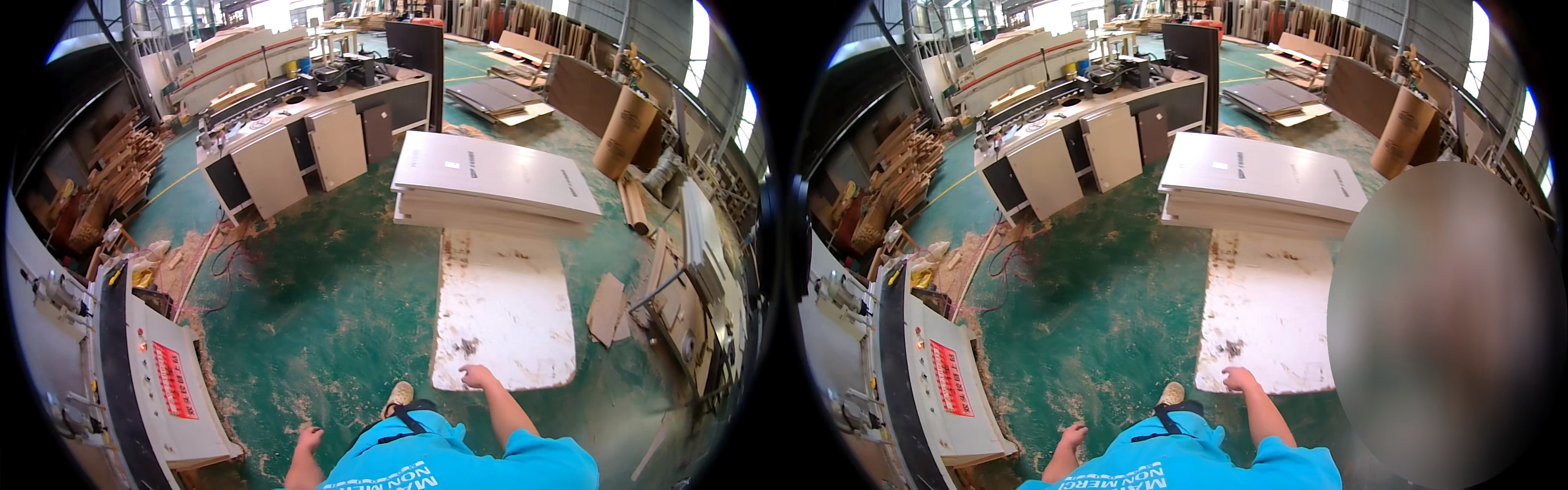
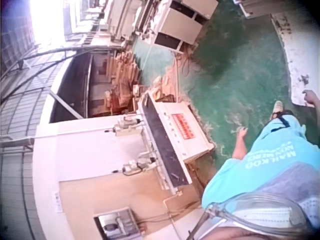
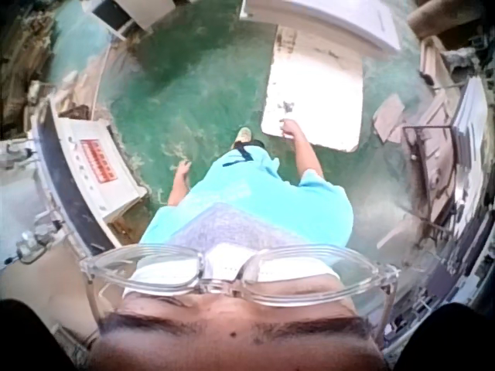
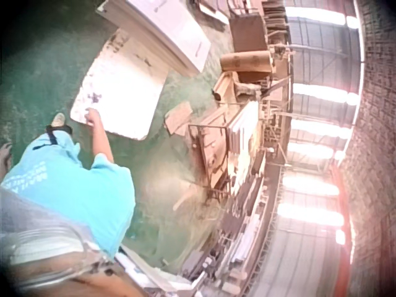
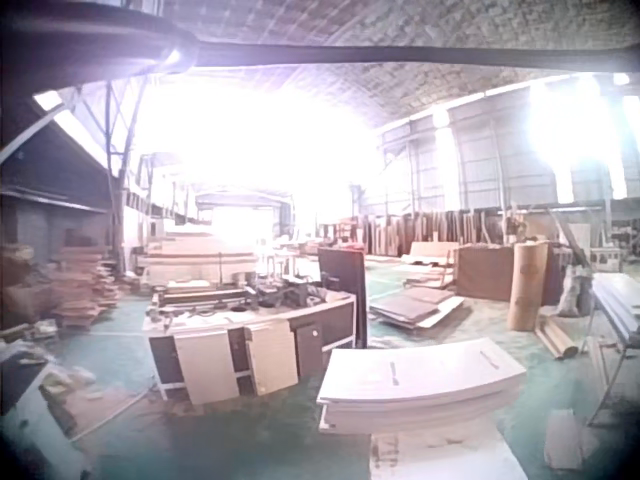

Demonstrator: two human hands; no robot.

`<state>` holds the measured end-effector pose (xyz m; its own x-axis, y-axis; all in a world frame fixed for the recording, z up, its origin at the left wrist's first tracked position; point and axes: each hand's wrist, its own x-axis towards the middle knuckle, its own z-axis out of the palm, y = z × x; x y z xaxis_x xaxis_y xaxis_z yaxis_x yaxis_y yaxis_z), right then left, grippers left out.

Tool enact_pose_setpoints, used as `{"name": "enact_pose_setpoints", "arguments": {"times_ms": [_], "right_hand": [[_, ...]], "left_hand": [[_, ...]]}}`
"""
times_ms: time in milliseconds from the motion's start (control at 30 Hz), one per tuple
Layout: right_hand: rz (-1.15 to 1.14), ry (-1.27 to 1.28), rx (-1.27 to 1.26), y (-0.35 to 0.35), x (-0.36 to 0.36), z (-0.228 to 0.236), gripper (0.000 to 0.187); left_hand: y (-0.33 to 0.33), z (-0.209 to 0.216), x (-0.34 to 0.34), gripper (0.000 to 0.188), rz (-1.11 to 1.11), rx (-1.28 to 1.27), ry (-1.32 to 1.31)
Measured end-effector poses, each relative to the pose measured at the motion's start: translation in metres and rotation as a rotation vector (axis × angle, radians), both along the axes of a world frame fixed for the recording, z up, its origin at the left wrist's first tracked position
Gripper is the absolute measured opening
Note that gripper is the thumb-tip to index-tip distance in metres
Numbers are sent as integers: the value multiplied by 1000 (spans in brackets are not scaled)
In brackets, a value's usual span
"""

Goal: The person places a wood panel onto a machine, aligns it using a ruler, and uses the machine to drill holes into the panel. They repeat this process with several panels, moving them to a stack and blowing away wood chips with an air gun.

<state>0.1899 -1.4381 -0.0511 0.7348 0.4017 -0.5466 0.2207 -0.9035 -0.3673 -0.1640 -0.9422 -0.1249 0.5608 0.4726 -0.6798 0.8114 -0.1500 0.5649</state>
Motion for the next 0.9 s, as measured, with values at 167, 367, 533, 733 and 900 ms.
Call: {"name": "enact_pose_setpoints", "arguments": {"times_ms": [167,367,533,733,900], "right_hand": [[-16,-48,307,151,116,3,49],[249,175,386,313,236,42,48],[107,117,332,364,326,18,49],[-348,56,-6,304,332,-30,44],[-820,103,31,301,294,-52,42]], "left_hand": [[94,33,67,33,163,83,-39],[167,25,160,36,427,81,-130],[252,-19,225,25,310,-38,166],[348,-27,437,35,411,-150,236],[398,-11,760,36,-304,152,-84]]}}
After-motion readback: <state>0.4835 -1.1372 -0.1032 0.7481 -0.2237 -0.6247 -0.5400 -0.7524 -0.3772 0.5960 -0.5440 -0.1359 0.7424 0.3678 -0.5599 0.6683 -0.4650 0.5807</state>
